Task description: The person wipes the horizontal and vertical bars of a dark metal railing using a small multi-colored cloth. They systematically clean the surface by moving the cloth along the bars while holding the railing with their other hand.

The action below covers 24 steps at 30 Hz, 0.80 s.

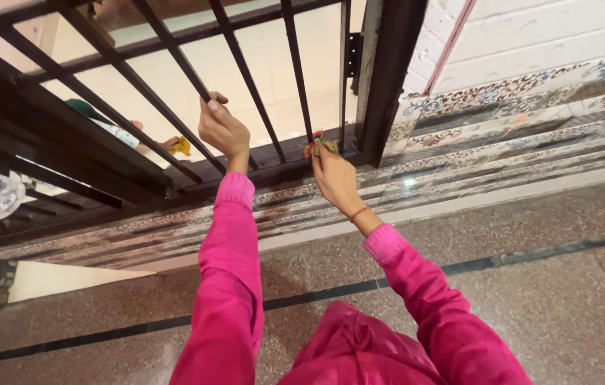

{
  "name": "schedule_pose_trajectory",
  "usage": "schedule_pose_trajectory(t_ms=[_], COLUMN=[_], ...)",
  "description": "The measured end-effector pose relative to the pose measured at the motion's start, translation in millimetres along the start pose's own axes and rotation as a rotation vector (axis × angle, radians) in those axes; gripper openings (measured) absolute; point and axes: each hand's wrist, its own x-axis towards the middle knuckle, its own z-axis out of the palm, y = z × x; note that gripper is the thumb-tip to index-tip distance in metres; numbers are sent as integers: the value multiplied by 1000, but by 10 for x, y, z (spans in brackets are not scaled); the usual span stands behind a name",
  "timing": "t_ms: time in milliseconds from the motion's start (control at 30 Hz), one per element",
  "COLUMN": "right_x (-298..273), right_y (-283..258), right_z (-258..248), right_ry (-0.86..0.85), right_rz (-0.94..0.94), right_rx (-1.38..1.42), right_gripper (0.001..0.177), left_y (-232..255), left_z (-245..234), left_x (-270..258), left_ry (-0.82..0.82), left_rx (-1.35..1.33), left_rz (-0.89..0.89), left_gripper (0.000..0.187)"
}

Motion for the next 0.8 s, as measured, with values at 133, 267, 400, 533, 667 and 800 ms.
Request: schedule_pose_trajectory(t_ms=[133, 267, 400, 533, 667, 800], right_x=[219, 648, 935, 790, 279, -96], right_y=[-309, -866, -1127, -935, -504, -163], right_z=[-277, -736, -935, -658, -267, -63], right_ry=[30, 236, 331, 380, 244, 9], right_rz=[158, -5, -101, -155, -59, 57], right_rx=[266, 451, 350, 194, 126, 54], right_gripper=[33, 40, 41, 35, 34, 36], left_y=[-24, -73, -45, -25, -62, -45], left_z=[13, 24, 4, 0, 15, 3], left_x=[2, 3, -10, -7, 12, -3], left_ry=[1, -3, 6, 2, -1, 4], left_rx=[-5, -1, 4, 10, 11, 14], left_rz=[6, -4, 32, 45, 2, 36], left_gripper=[50, 52, 53, 54, 55, 56])
